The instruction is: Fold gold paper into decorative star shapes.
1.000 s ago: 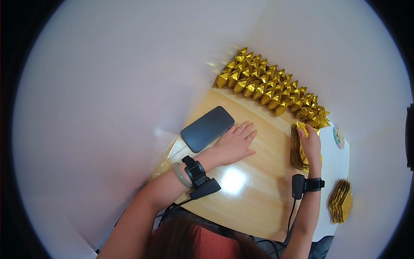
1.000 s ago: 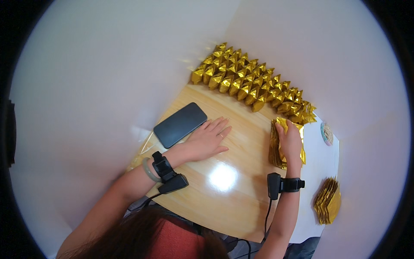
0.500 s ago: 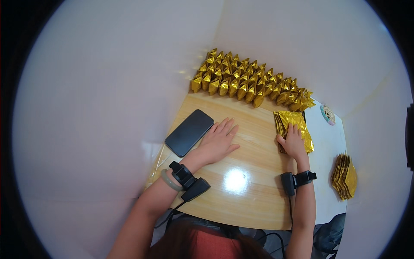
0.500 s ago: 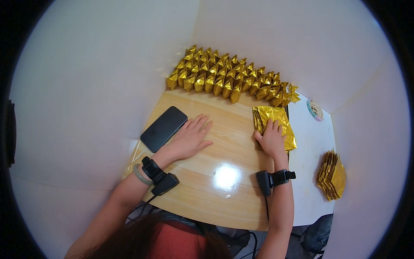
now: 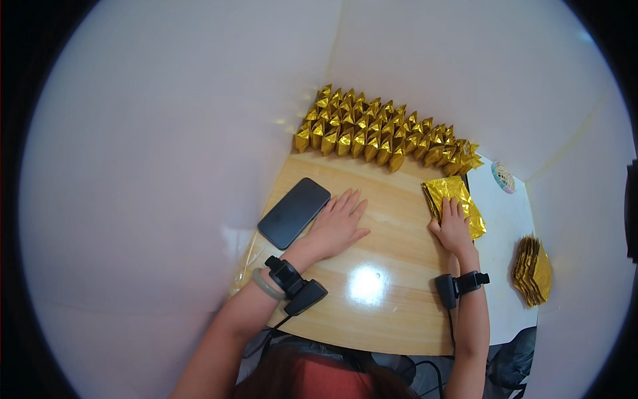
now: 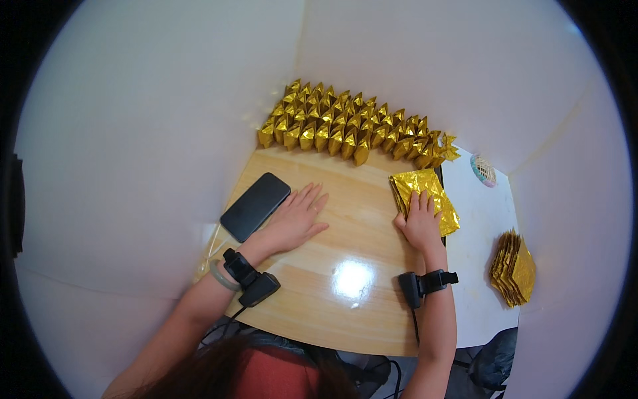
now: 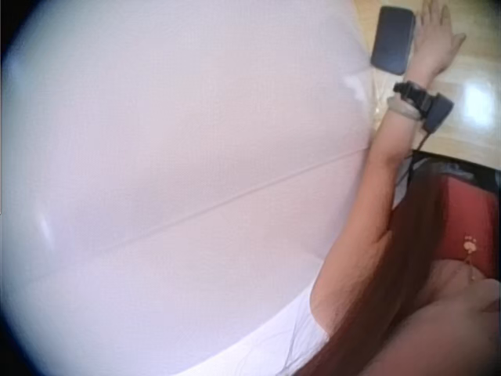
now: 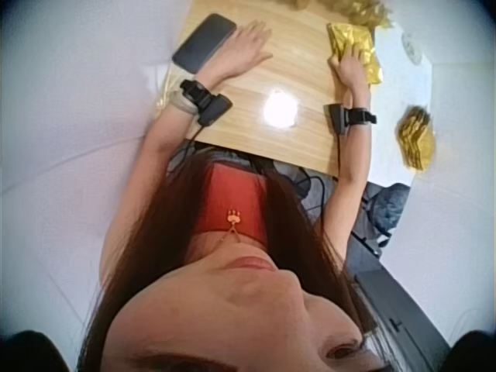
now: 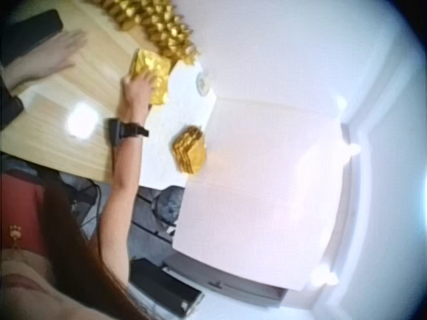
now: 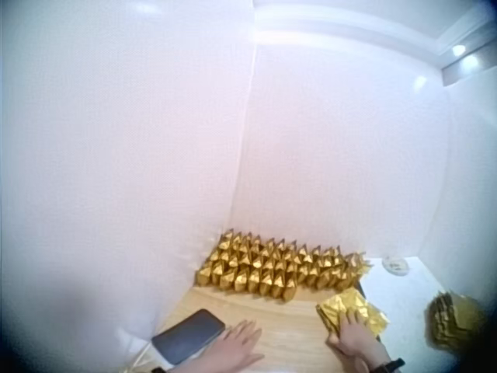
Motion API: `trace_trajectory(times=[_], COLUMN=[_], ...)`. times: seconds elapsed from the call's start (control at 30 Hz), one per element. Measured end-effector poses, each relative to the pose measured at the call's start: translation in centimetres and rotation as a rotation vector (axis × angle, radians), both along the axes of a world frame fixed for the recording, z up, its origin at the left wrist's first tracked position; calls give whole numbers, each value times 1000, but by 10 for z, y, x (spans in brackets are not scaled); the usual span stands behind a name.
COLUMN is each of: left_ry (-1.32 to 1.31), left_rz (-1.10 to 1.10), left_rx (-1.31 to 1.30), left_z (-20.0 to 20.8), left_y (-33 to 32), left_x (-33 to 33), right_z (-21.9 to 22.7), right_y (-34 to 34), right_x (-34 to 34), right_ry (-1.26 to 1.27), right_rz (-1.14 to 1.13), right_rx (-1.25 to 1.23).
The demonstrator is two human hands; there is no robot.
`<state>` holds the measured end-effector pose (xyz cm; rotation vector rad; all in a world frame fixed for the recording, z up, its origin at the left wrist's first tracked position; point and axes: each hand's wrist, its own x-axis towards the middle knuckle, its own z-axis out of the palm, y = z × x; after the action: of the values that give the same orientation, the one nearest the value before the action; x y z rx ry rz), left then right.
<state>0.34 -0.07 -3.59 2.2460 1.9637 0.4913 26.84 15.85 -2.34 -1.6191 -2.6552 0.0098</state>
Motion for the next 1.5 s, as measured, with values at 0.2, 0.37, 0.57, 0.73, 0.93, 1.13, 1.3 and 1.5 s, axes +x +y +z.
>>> trace_trajectory(times=[0.2,0.37,0.57,0.73,0.93,1.13,1.3,1.5], left_ry=[-13,-22,-3,4,6,-6,-7,-57], left_rz=[-2,-20,-9,-19,-10,-15,-2,-10], left_rx=[-12,3,10,7,-17,-5,21,9], left_z=[0,1,-5,-3,1,-3,-4,-7], left_y=[-3,-1,-3,-1,-2,2,-2,-1], left_x=[-2,-1,-4,-1,-1,1,-4,-5], right_z=[-11,-26,4,8,13,16,76,107], right_y=[-7,-3,-14,-10,3,13,-17,-43], right_x=[5,18,5,13,22,38,9,-21], right_ry=[61,218,269,348,517,596,317,1002], right_rz=[67,173,192,174,166,110,89,315], right_rx=[15,156,-31,-89,-251,-84,142,-289])
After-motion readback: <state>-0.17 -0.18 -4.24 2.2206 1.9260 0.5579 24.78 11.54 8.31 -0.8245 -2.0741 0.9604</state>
